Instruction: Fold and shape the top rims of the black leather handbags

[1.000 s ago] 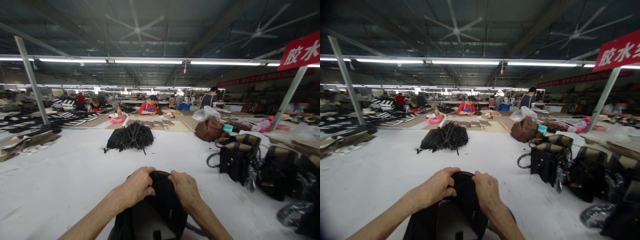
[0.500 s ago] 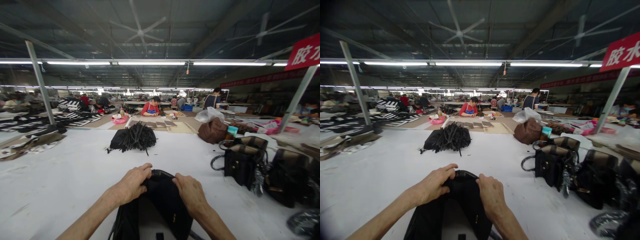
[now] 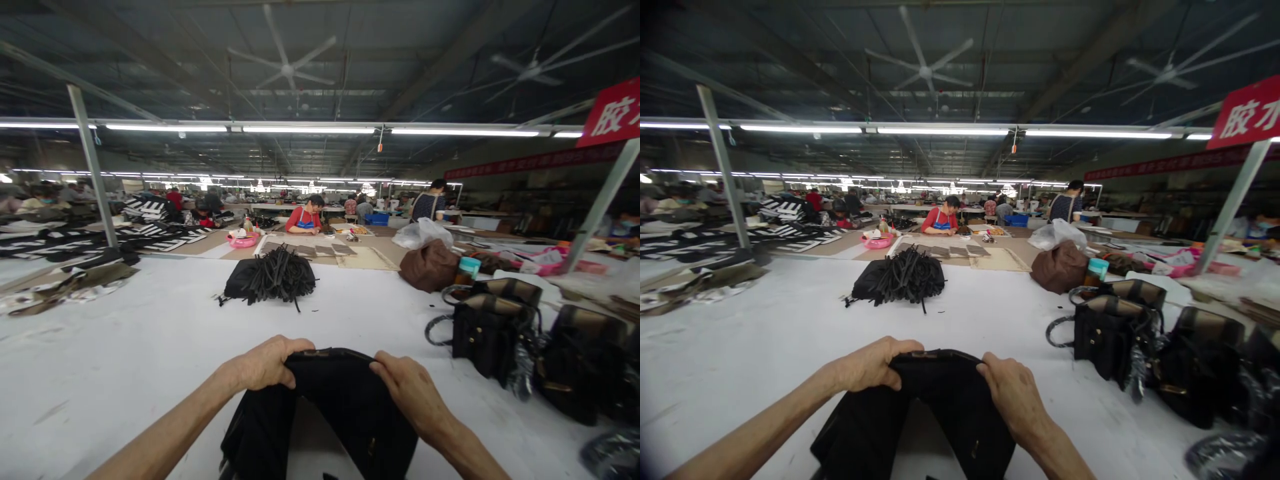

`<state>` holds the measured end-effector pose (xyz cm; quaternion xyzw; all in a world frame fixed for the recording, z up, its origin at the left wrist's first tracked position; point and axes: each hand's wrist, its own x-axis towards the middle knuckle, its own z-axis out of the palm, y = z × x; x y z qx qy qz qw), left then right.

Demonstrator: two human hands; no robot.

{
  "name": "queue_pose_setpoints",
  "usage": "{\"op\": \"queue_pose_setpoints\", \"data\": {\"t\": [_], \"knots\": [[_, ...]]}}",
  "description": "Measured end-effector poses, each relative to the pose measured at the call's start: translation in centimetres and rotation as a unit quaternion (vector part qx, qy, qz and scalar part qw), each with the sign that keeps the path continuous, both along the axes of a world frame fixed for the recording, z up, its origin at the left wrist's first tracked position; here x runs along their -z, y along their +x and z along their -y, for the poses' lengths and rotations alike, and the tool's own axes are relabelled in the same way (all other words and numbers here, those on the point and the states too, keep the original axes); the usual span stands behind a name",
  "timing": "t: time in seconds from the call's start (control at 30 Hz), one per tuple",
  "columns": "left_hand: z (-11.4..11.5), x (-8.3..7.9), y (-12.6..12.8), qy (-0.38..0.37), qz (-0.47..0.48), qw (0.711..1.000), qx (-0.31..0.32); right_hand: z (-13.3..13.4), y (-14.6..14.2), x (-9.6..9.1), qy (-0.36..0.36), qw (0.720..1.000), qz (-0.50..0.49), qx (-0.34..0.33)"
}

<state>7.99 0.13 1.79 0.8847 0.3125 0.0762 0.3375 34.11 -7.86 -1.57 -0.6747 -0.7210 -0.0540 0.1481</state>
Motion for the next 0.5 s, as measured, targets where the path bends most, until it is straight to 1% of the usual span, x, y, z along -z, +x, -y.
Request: {"op": "queue_pose_setpoints", "data": {"t": [0.17,0.23,0.3,0.43,0.5], "knots": [[-0.4,0.3,0.6,0.029,0.016,0.999,-0.01,0.2,0.7,0.4,0.037,0.997,-0.02,-0.061],[-0.5,0.4,0.8,0.057,0.02,0.998,-0.019,0.4,0.5,0.3,0.046,0.995,-0.004,-0.091],[-0.5,0.4,1.0,0.095,0.012,0.995,-0.034,0.6,0.2,0.2,0.047,0.993,0.031,-0.103],[-0.3,0.1,1.6,0.154,-0.029,0.987,-0.046,1.0,-0.9,-0.2,0.065,0.986,0.142,-0.058],[-0.2,-0.1,2.0,0.181,-0.053,0.981,-0.043,1.2,-1.9,-0.4,0.078,0.981,0.176,-0.028]]}}
